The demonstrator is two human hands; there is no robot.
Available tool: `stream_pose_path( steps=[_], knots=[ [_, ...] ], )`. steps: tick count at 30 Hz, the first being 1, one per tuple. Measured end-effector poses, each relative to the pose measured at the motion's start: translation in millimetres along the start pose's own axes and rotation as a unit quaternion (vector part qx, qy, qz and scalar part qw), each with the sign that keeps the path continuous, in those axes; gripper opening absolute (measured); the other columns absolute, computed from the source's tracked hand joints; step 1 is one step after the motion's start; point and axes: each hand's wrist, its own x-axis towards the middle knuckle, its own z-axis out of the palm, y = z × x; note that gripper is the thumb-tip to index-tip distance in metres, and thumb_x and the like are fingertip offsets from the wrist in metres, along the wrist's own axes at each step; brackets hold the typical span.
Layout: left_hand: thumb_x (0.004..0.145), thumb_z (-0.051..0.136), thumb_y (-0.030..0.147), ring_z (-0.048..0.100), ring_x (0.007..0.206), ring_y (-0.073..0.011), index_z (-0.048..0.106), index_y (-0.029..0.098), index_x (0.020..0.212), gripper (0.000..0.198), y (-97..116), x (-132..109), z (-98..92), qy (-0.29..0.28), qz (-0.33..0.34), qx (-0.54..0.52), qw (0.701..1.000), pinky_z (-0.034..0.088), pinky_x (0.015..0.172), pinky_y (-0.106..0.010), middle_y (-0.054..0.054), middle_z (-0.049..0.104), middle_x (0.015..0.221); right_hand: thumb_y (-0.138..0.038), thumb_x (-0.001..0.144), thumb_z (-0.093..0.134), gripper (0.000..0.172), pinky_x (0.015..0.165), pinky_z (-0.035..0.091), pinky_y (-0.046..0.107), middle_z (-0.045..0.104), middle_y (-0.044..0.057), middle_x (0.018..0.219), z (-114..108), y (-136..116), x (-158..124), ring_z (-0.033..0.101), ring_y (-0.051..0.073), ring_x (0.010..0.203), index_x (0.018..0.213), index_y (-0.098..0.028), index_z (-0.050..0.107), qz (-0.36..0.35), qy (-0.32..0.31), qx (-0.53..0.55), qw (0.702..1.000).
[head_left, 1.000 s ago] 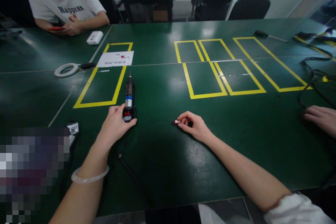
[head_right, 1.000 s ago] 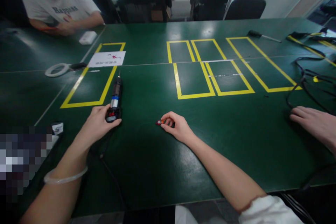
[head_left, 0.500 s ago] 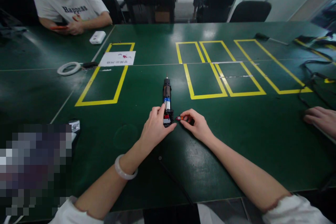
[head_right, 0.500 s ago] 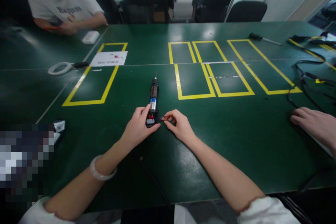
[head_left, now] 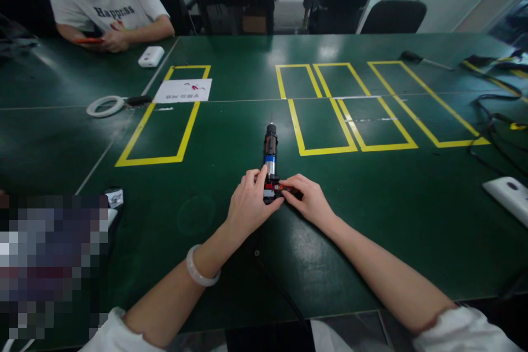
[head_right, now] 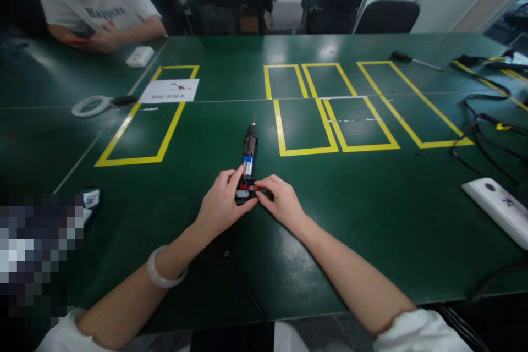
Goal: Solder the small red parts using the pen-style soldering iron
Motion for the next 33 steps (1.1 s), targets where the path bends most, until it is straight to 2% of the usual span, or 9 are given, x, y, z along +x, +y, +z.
stream_pose_path(
  steps=[6, 12, 21, 27, 30, 33],
  knots=[
    [0.08, 0.06, 0.054, 0.053, 0.103, -0.0277, 0.038, 0.014, 0.142, 0.076, 4, 1, -0.9, 0.014, -0.005, 0.044, 0.999, 0.047, 0.084, -0.038, -0.013, 0.051, 0.117, -0.01, 0.085, 0.054, 0.027, 0.07, 0.052, 0.028, 0.072, 0.006, 0.09, 0, -2, -1, 0.065, 0.016, 0.075, 0.107, -0.017, 0.067, 0.023, 0.019, -0.008, 1.0],
    [0.083, 0.057, 0.052, 0.053, 0.098, -0.0265, 0.039, 0.015, 0.142, 0.071, 11, 5, -0.2, 0.018, -0.026, 0.074, 0.997, 0.046, 0.081, -0.036, -0.012, 0.052, 0.112, -0.01, 0.084, 0.051, 0.024, 0.065, 0.051, 0.026, 0.075, 0.005, 0.09, -3, -7, -1, 0.065, 0.015, 0.069, 0.101, -0.018, 0.066, 0.043, 0.027, 0.004, 0.999],
    [0.083, 0.056, 0.042, 0.053, 0.097, -0.0258, 0.038, 0.015, 0.142, 0.068, 6, 7, -3.0, 0.017, -0.017, 0.089, 0.996, 0.047, 0.078, -0.034, -0.012, 0.051, 0.109, -0.009, 0.086, 0.05, 0.025, 0.066, 0.048, 0.024, 0.076, 0.003, 0.092, -3, -3, -1, 0.066, 0.014, 0.074, 0.103, -0.019, 0.064, 0.04, -0.001, 0.043, 0.998],
    [0.083, 0.056, 0.044, 0.052, 0.097, -0.0254, 0.036, 0.02, 0.145, 0.069, -17, 3, -16.3, 0.008, -0.008, 0.12, 0.993, 0.047, 0.077, -0.033, -0.012, 0.05, 0.113, -0.009, 0.086, 0.05, 0.023, 0.068, 0.048, 0.024, 0.072, 0.004, 0.091, -7, 0, 0, 0.065, 0.014, 0.078, 0.098, -0.018, 0.066, 0.021, -0.011, 0.042, 0.999],
    [0.086, 0.051, 0.048, 0.053, 0.095, -0.0264, 0.035, 0.02, 0.147, 0.069, -38, -1, -28.2, -0.004, -0.021, 0.149, 0.989, 0.047, 0.075, -0.034, -0.014, 0.05, 0.115, -0.009, 0.087, 0.049, 0.023, 0.066, 0.048, 0.024, 0.07, 0.004, 0.088, -8, -2, 0, 0.064, 0.014, 0.076, 0.096, -0.018, 0.067, 0.022, -0.018, 0.037, 0.999],
    [0.086, 0.049, 0.051, 0.053, 0.094, -0.0285, 0.037, 0.019, 0.146, 0.069, -69, -5, -41.9, -0.007, -0.052, 0.182, 0.982, 0.046, 0.077, -0.038, -0.016, 0.05, 0.115, -0.009, 0.087, 0.049, 0.023, 0.067, 0.048, 0.025, 0.07, 0.004, 0.089, -8, -4, 1, 0.063, 0.014, 0.076, 0.097, -0.019, 0.067, 0.024, -0.023, 0.037, 0.999]
  ],
)
